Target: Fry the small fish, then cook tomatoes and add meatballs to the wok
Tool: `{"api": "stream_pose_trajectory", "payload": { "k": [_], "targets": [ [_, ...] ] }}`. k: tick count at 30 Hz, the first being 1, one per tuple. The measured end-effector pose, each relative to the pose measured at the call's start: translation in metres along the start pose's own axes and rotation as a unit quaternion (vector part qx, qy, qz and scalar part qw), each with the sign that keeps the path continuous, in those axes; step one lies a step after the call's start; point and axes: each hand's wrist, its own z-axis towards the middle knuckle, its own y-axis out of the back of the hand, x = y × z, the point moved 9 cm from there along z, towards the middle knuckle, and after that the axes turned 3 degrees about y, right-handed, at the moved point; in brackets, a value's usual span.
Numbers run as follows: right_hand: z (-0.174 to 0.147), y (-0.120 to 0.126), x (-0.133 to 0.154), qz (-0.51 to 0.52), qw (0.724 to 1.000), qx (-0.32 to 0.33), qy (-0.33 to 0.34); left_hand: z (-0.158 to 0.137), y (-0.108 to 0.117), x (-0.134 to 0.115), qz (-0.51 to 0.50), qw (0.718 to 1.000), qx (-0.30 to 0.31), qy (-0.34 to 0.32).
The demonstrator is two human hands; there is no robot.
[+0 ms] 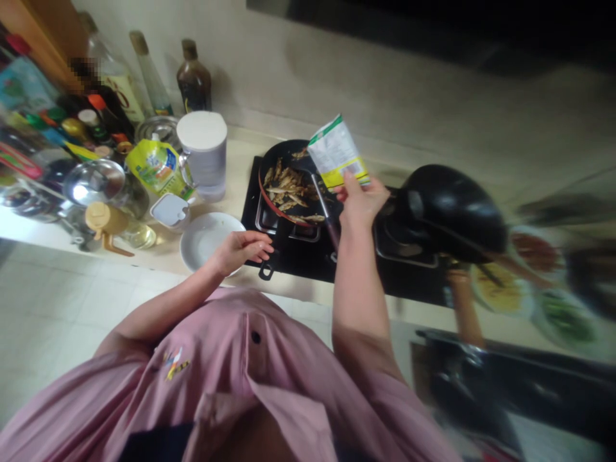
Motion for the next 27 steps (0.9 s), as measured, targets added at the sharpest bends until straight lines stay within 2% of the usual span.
{"api": "stream_pose_trajectory", "payload": {
  "k": [3,6,8,10,13,15,17,20,22,24,27],
  "targets": [
    [-0.01,0.009,-0.007,0.097,0.993,0.008,-0.072,-0.003,0.004,-0.005,0.011,1.0,-0.007,-0.009],
    [-0.024,0.008,-0.01,0.185,0.972,0.054,-0.134,-0.009,0.012,-0.028,0.046,0.997,-0.027,-0.059],
    [-0.04,-0.003,-0.01,0.232,0.953,0.095,-0.169,-0.015,0.019,-0.061,0.088,0.987,-0.051,-0.128],
    [-0.062,-0.022,-0.01,0.268,0.93,0.15,-0.205,-0.025,0.024,-0.107,0.143,0.964,-0.082,-0.21],
    [-0.113,-0.065,-0.008,0.26,0.886,0.287,-0.254,-0.044,0.02,-0.179,0.265,0.913,-0.106,-0.292],
    [-0.153,-0.093,-0.005,0.237,0.845,0.386,-0.285,-0.052,0.013,-0.215,0.36,0.885,-0.093,-0.281],
    [-0.189,-0.117,0.0,0.225,0.801,0.458,-0.313,-0.056,0.01,-0.234,0.42,0.876,-0.073,-0.228],
    [-0.226,-0.148,0.011,0.225,0.75,0.517,-0.345,-0.063,0.008,-0.243,0.456,0.874,-0.013,-0.169],
    [-0.238,-0.166,0.02,0.219,0.733,0.535,-0.358,-0.07,0.018,-0.252,0.48,0.861,-0.02,-0.168],
    [-0.239,-0.177,0.024,0.193,0.735,0.54,-0.362,-0.08,0.034,-0.269,0.543,0.813,-0.06,-0.203],
    [-0.219,-0.17,0.024,0.145,0.777,0.507,-0.344,-0.093,0.074,-0.304,0.663,0.686,-0.156,-0.255]
  ]
}}
